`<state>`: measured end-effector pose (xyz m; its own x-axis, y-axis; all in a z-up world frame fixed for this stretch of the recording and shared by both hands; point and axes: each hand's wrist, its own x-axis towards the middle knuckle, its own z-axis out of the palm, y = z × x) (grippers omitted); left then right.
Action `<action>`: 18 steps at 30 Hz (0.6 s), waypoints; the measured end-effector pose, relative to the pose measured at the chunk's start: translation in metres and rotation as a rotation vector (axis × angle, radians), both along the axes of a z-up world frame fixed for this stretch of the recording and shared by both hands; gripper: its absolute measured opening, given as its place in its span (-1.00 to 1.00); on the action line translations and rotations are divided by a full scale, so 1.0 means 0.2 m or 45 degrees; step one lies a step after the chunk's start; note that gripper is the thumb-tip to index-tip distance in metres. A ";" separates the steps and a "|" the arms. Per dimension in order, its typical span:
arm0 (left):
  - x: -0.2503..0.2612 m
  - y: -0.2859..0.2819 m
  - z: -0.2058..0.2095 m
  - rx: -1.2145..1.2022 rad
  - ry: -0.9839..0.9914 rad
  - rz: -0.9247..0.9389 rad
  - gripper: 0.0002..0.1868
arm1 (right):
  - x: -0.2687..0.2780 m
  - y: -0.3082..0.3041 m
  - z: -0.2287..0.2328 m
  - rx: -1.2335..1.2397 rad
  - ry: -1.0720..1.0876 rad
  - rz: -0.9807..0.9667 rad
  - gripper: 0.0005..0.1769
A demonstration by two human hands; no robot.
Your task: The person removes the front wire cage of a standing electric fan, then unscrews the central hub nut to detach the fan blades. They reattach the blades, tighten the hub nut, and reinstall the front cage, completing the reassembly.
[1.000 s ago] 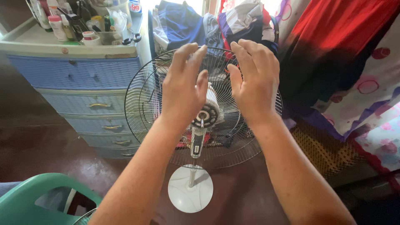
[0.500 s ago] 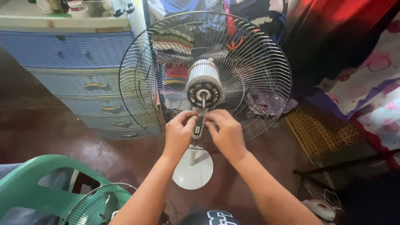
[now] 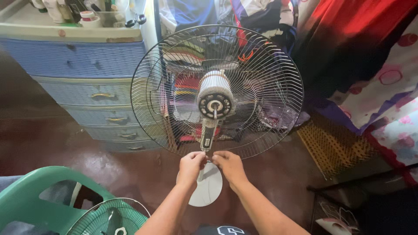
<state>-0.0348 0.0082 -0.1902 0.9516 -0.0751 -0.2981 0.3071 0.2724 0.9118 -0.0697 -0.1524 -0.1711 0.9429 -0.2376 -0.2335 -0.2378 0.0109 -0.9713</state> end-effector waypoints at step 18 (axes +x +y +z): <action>0.00 -0.06 -0.11 -0.335 0.449 0.163 -0.84 | 0.07 -0.09 -0.30 0.936 0.179 -0.303 -0.88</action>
